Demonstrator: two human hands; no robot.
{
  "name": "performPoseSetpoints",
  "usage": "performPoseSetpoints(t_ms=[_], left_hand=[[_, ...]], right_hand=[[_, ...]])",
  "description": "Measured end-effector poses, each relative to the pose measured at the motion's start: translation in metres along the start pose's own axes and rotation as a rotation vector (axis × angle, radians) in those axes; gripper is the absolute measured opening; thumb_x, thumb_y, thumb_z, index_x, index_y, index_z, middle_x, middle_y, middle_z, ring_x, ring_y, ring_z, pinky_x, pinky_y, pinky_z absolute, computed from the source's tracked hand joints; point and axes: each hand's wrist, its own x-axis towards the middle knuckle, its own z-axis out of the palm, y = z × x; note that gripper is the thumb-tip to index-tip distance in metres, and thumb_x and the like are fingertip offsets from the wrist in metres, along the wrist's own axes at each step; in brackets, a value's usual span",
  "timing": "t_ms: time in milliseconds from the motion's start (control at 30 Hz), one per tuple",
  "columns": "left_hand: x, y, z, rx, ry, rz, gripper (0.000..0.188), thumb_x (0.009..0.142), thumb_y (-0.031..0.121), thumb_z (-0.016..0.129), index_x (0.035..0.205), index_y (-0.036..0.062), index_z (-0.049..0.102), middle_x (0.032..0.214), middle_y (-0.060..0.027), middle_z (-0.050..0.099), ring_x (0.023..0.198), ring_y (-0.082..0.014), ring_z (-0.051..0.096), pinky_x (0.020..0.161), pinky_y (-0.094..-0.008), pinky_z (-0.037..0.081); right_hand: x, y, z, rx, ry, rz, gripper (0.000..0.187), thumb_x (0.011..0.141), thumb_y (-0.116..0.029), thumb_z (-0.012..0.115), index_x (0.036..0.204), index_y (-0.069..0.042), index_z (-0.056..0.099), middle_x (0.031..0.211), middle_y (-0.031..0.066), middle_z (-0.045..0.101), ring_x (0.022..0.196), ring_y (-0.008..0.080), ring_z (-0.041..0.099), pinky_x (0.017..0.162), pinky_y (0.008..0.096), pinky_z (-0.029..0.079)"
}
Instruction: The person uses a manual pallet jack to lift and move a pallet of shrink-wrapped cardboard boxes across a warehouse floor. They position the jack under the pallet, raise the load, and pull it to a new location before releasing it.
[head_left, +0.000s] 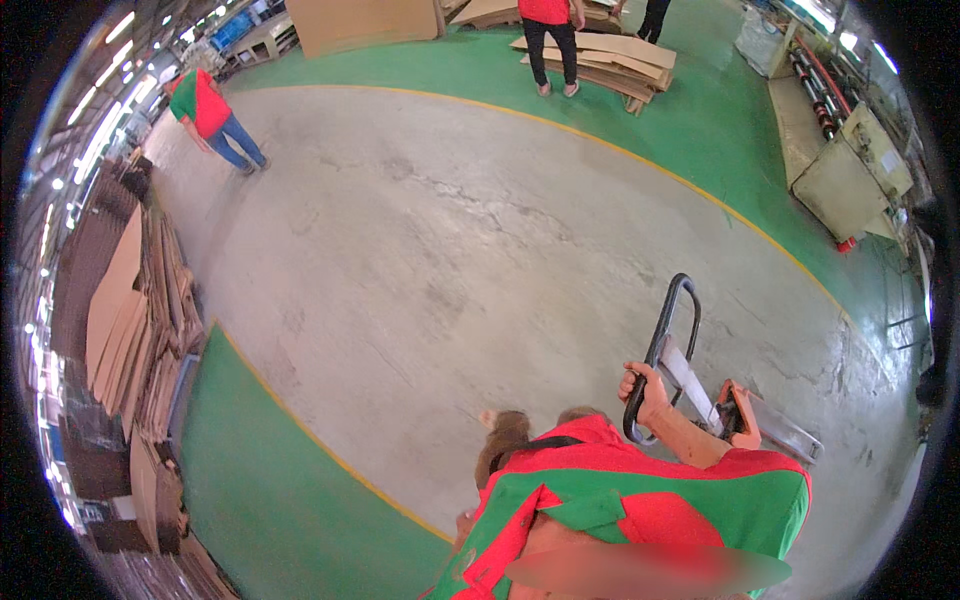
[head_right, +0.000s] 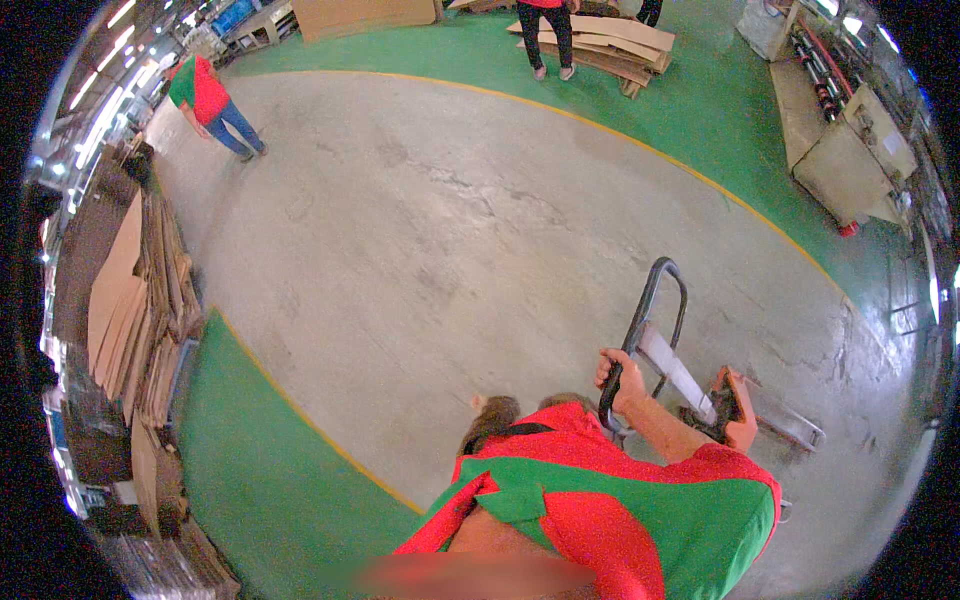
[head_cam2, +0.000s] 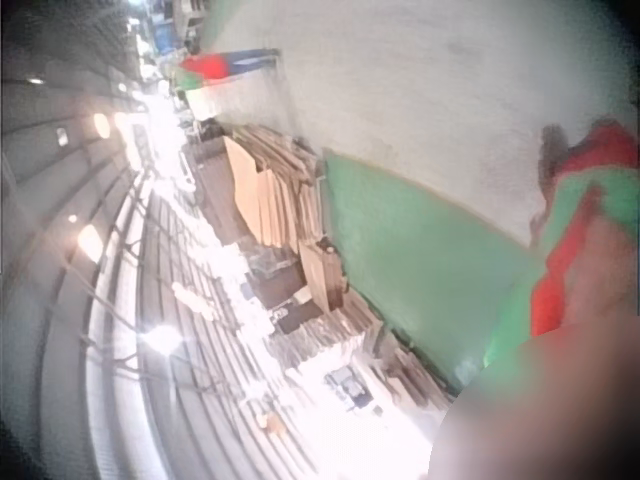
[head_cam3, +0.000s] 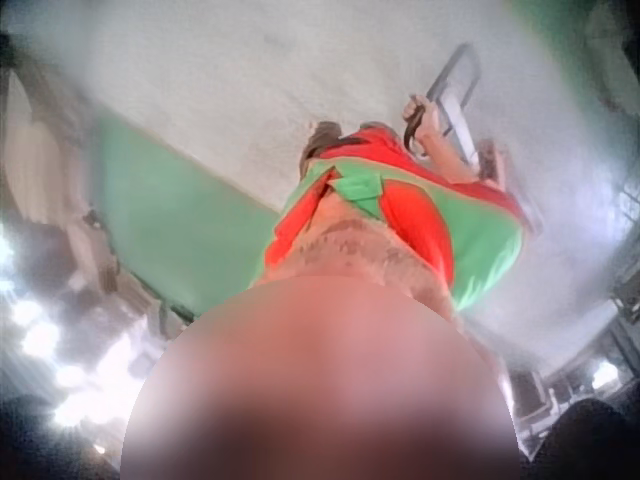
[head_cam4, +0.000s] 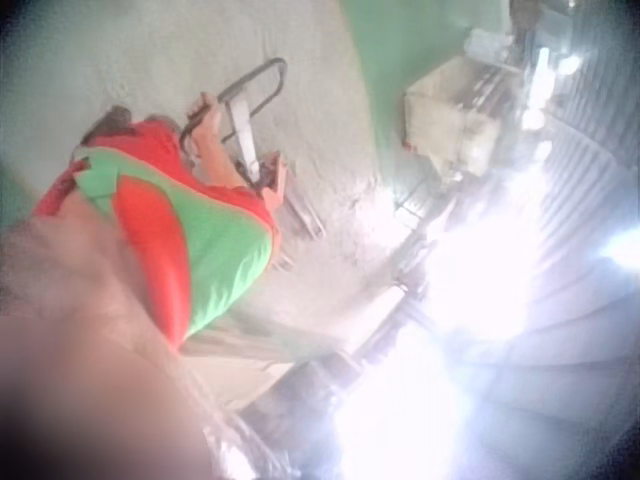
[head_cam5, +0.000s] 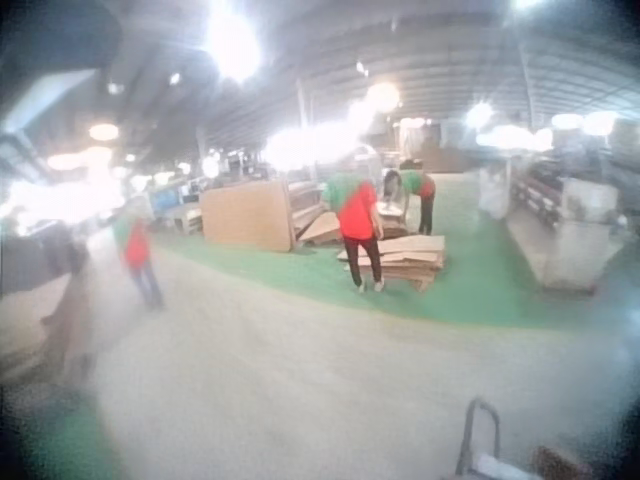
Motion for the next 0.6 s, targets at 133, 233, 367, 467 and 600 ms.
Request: performPoseSetpoints(t_ms=[133,233,367,467,600], left_hand=[[0.153,0.162,-0.115,1.121,-0.031,0.485,0.043,0.095,0.039,0.053,0.066,0.0095,0.065,0.06,-0.0062,0.062,0.065,-0.018,0.062,0.058,-0.0404,0.046],[0.261,0.302,-0.174,-0.054,0.011,0.325,0.027,0.094,0.023,0.063,0.091,-0.0041,0.063,0.069,-0.0066,0.06,0.059,-0.0148,0.057,0.052,-0.0302,0.045],[0.375,0.446,-0.224,-0.121,0.074,0.505,0.027,0.092,0.019,0.065,0.105,-0.0048,0.061,0.078,-0.0082,0.063,0.062,-0.0151,0.06,0.057,-0.029,0.051],[0.433,0.495,-0.269,0.022,-0.004,0.523,0.03,0.092,0.021,0.067,0.106,-0.0047,0.061,0.079,-0.0076,0.063,0.063,-0.0152,0.061,0.059,-0.0283,0.052],[0.466,0.48,-0.352,0.064,-0.124,0.253,0.028,0.091,0.02,0.068,0.106,-0.0038,0.064,0.073,-0.0069,0.064,0.062,-0.0151,0.063,0.054,-0.0286,0.052]], right_hand=[[0.038,0.046,0.112,0.005,0.061,-0.001,0.018,0.091,-0.02,0.061,0.098,-0.005,0.056,0.067,0.0018,0.049,0.057,0.0162,0.048,0.054,0.0309,0.042],[0.069,0.082,0.189,-0.012,-0.037,-0.001,0.019,0.091,-0.022,0.062,0.097,-0.005,0.056,0.066,0.0018,0.05,0.057,0.0163,0.048,0.055,0.0307,0.041],[0.138,0.124,0.299,0.017,-0.081,0.02,0.015,0.091,-0.021,0.062,0.095,-0.008,0.057,0.064,-0.0009,0.047,0.057,0.0135,0.045,0.054,0.0288,0.039],[0.199,0.149,0.391,0.032,-0.078,0.022,0.015,0.091,-0.021,0.061,0.095,-0.007,0.056,0.065,-0.0011,0.048,0.057,0.0135,0.046,0.054,0.0286,0.039],[0.262,0.188,0.516,0.033,-0.038,-0.01,0.016,0.091,-0.021,0.061,0.095,-0.006,0.056,0.065,0.0003,0.049,0.056,0.0142,0.046,0.054,0.0296,0.04]])
